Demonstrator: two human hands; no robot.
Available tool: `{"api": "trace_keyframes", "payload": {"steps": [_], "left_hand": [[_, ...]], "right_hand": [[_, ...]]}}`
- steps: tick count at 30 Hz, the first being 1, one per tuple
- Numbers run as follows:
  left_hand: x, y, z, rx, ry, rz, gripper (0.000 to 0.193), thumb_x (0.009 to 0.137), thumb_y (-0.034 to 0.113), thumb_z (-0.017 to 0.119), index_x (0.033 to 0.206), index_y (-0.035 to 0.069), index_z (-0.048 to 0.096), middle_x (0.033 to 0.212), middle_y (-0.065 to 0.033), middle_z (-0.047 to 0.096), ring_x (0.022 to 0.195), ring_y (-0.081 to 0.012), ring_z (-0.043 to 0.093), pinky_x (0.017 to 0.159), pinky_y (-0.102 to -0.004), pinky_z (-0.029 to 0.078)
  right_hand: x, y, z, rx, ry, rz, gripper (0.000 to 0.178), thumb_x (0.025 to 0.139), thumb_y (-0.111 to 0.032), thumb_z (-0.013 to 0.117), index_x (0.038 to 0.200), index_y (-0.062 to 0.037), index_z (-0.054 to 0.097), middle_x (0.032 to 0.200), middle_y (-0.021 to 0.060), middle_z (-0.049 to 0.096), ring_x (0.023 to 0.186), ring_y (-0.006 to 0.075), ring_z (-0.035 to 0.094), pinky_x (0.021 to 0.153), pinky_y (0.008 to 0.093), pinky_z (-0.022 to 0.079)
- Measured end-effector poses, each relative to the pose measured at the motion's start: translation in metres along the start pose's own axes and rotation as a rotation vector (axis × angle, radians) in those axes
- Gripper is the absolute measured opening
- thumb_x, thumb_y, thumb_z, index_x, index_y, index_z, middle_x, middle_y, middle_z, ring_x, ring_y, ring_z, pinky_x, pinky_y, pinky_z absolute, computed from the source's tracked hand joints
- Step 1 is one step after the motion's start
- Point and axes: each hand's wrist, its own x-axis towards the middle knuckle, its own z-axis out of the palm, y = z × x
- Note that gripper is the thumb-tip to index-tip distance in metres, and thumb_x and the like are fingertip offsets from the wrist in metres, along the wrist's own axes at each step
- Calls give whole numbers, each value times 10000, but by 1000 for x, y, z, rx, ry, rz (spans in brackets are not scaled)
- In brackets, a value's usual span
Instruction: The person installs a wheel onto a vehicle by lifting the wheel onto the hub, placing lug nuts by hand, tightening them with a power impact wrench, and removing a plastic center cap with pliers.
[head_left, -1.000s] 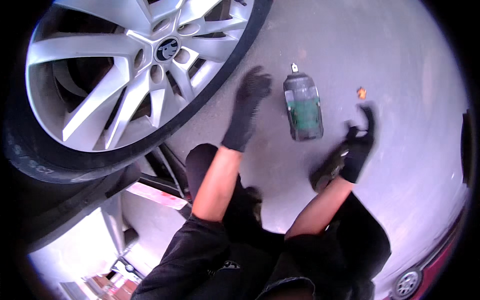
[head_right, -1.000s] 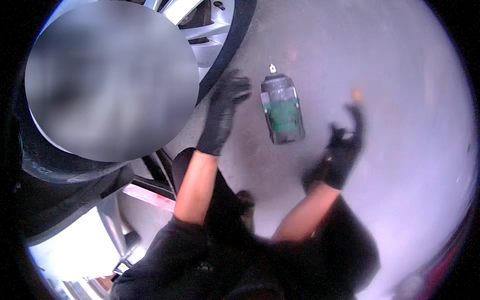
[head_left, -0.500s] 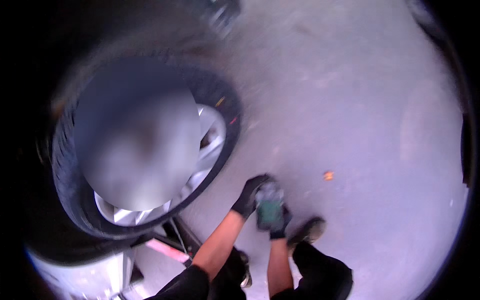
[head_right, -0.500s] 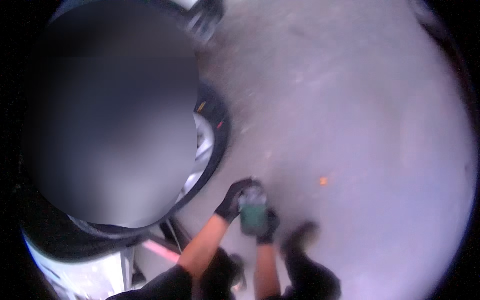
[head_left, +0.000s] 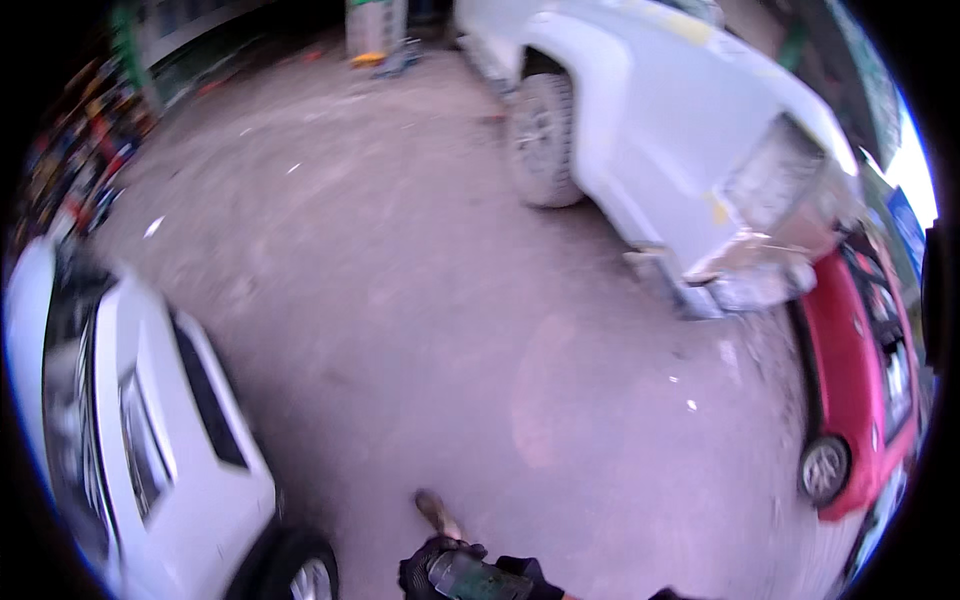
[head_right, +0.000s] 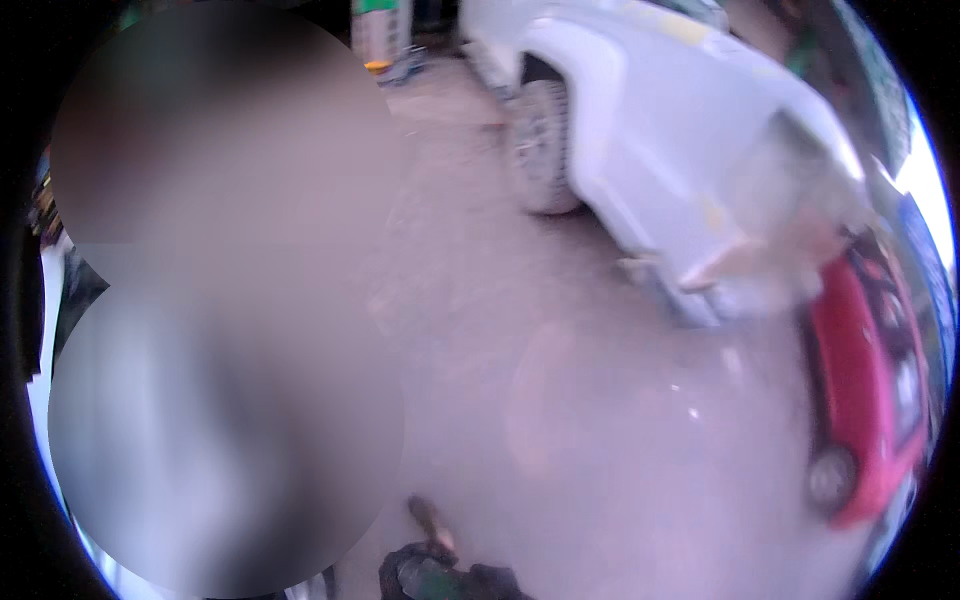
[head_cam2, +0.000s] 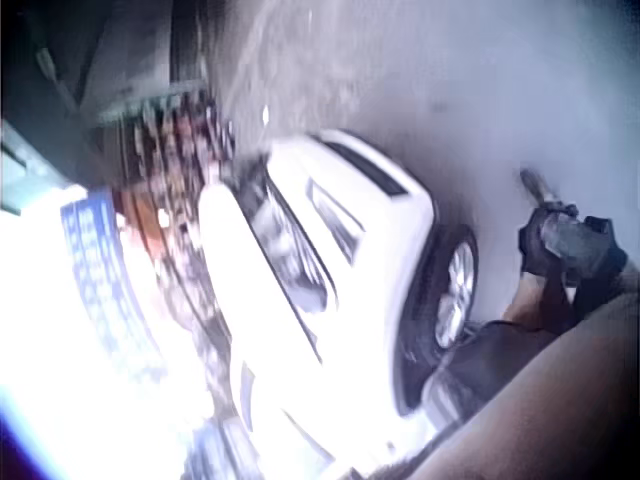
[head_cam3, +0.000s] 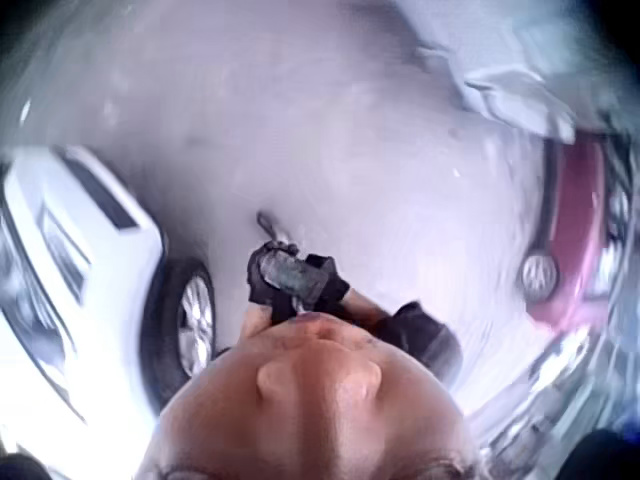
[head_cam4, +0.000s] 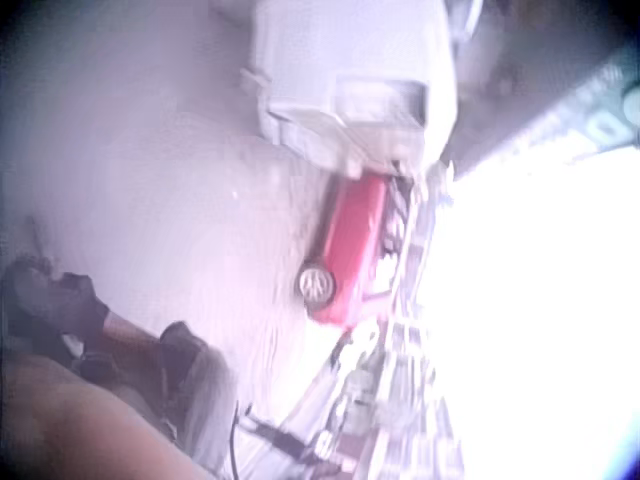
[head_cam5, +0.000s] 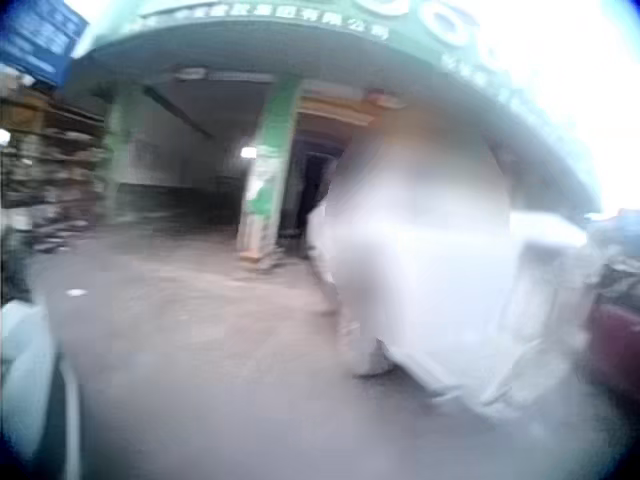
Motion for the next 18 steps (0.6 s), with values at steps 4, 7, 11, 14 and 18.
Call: {"api": "trace_keyframes", "payload": {"steps": [4,7,11,14,18], "left_hand": [[28,166,142,392,-420,390,155,837,146,504,949,53,558,847,-50,596,782,-155,543,723,-281,444],[62,246,200,443,-391,419,178,823,131,548,974,40,572,878,-78,613,820,-172,567,748,-303,462],[64,281,289,552,-376,586,222,804,111,607,1007,24,590,918,-115,635,871,-194,600,780,-333,486],[61,346,264,689,-410,738,261,790,96,651,1032,12,604,949,-143,652,909,-211,625,805,-355,504],[112,581,282,-124,-688,307,240,932,240,458,970,54,604,873,-53,633,817,-173,614,731,-309,498]], "right_hand": [[79,-253,-15,107,148,-143,421,871,-251,442,1207,-8,516,1200,174,548,1079,325,532,953,491,405],[153,-380,-18,162,27,-213,423,871,-254,434,1200,-3,518,1198,182,549,1081,330,532,951,493,407],[189,-523,-29,141,-134,-195,426,871,-259,424,1191,4,521,1194,192,550,1084,336,531,949,497,410],[227,-575,63,221,-194,-68,429,871,-263,417,1185,10,524,1192,199,551,1087,341,531,948,500,413],[355,-642,194,200,-348,52,434,872,-268,407,1176,17,527,1189,210,552,1090,348,530,946,503,416]]}}
